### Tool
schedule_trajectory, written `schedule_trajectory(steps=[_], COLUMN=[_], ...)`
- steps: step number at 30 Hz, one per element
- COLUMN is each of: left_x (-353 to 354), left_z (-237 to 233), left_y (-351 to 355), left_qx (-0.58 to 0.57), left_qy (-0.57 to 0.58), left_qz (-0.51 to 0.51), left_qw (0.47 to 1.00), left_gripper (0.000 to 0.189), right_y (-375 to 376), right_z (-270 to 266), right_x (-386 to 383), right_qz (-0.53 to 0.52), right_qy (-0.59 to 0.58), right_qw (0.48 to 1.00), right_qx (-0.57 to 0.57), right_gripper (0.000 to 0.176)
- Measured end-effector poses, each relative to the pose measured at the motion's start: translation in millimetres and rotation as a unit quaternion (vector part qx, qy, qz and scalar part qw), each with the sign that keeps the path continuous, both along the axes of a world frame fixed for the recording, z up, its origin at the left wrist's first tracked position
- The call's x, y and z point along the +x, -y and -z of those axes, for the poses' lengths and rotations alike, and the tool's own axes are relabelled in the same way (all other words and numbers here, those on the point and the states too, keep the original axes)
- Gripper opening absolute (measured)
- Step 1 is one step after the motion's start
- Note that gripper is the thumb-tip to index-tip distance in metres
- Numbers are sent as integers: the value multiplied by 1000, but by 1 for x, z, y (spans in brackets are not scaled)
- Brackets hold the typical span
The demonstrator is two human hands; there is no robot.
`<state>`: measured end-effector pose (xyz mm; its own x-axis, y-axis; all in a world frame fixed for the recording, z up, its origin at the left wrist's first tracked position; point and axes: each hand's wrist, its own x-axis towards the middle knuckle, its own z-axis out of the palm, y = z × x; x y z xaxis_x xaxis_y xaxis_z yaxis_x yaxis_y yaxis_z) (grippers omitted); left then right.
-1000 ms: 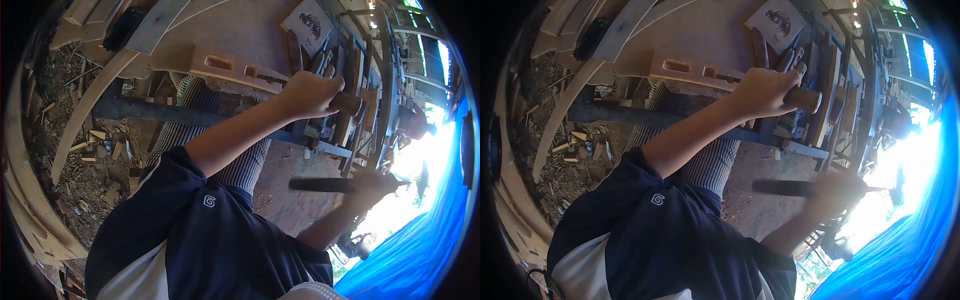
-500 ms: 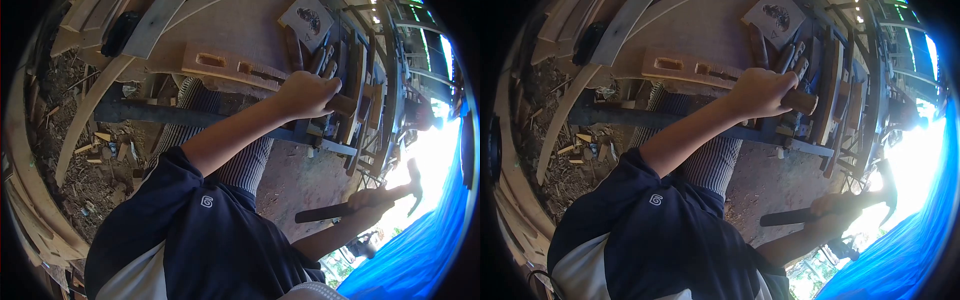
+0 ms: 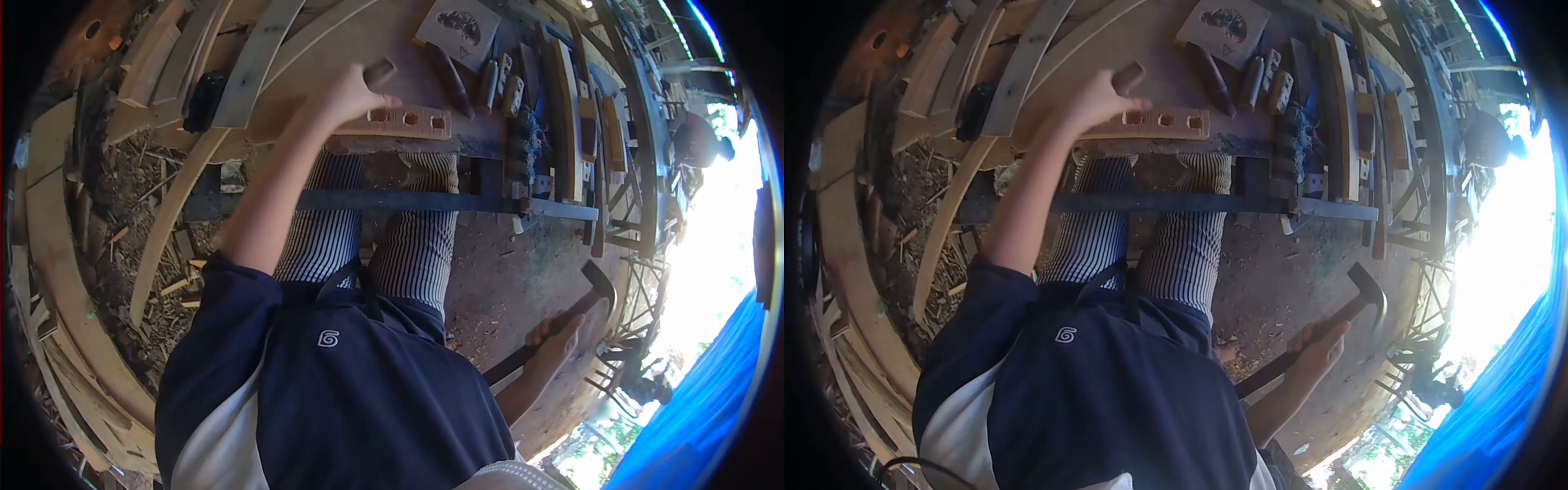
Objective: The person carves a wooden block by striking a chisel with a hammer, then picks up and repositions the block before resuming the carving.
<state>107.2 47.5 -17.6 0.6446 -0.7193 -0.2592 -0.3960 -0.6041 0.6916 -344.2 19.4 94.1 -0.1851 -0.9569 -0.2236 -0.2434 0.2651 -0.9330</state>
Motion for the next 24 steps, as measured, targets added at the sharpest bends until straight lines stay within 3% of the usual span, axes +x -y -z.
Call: schedule_trajectory(steps=[5, 7, 9, 16, 18, 21, 24], left_x=[-15, -2, 7, 15, 7, 1, -3], left_z=[14, 15, 28, 50, 36, 24, 28], left_y=[14, 20, 25, 27, 23, 13, 9], left_qx=[6, 54, 53, 43, 44, 57, -10], left_qy=[162, 41, -35, 56, 68, 1, -24], left_qz=[0, 53, 41, 24, 28, 31, 11], left_qw=[987, 996, 997, 997, 996, 998, 1000], left_gripper=[62, 58, 53, 60, 60, 55, 47], right_y=[-12, -16, -21, -38, -43, -49, -56], right_z=[25, 36, 42, 68, 72, 83, 90], right_x=[-18, -28, -33, -55, -57, -64, -65], right_qz=[-37, -70, -57, -87, -93, -109, -125], right_qy=[29, 9, 4, 24, 14, 2, 3], right_qw=[999, 997, 998, 994, 992, 990, 987], right_qx=[27, 43, 31, 60, 80, 90, 104], right_gripper=[47, 48, 49, 48, 49, 49, 49])
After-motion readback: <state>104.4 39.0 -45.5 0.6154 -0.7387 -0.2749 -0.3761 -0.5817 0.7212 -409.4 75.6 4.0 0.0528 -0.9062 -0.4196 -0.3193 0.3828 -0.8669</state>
